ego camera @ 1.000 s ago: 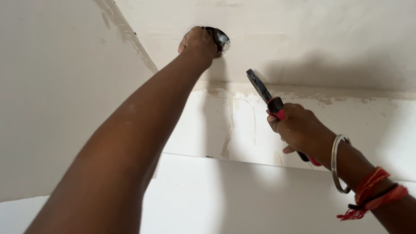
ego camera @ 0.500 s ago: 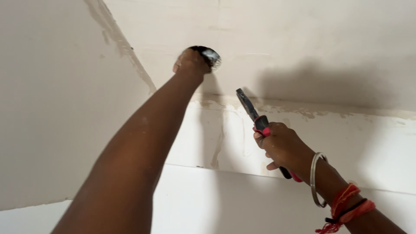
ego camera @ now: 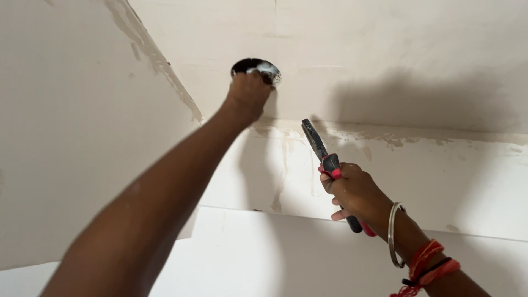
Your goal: Using pliers to pull or adjust electrical components inside a ceiling hole.
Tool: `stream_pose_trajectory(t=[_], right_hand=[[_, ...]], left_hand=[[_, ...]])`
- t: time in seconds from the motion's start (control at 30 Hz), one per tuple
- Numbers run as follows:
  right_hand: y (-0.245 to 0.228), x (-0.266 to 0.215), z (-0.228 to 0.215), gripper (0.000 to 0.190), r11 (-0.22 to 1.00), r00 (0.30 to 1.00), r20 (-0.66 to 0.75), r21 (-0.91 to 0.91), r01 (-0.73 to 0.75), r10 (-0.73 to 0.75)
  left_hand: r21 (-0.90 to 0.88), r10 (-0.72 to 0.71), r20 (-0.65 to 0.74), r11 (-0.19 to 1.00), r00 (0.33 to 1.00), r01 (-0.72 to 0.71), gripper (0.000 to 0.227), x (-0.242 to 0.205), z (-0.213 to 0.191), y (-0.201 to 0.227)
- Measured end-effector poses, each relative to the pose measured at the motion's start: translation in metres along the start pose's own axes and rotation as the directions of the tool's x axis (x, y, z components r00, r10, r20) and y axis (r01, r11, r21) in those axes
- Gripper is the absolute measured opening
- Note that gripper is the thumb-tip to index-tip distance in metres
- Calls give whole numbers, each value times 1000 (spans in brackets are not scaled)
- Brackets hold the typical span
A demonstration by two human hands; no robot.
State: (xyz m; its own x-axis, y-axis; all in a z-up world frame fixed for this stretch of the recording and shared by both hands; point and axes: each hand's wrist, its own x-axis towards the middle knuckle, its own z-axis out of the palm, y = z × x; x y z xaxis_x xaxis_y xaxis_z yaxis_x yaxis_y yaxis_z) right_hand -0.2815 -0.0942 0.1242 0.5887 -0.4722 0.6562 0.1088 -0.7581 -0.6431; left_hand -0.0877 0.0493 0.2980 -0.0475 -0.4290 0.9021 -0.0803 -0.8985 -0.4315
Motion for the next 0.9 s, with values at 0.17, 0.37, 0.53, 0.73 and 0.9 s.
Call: stream_pose_trajectory(t=[0.17, 0.37, 0.53, 0.73, 0.9], right_hand=[[-14, 13, 12, 23, 999, 999, 36, 22, 28, -29], [-17, 22, 25, 8, 983, 991, 23, 130, 129, -133], [-21, 24, 26, 5, 991, 996, 39, 112, 79, -84], [-31, 23, 21, 13, 981, 993, 75, 183, 71, -86], [-38, 35, 22, 21, 953, 975, 171, 288, 90, -144]], left_hand=[[-184, -183, -187, 972, 965, 149, 23, -19, 24, 16], [-347, -215, -11, 917, 977, 198, 34, -40, 17, 23], [-542, -349, -119, 807, 930, 233, 76, -41, 11, 19], [-713, -583, -189, 635, 790, 298, 17, -21, 27, 6], [-811, -645, 24, 434, 764, 391, 15, -25, 33, -13]])
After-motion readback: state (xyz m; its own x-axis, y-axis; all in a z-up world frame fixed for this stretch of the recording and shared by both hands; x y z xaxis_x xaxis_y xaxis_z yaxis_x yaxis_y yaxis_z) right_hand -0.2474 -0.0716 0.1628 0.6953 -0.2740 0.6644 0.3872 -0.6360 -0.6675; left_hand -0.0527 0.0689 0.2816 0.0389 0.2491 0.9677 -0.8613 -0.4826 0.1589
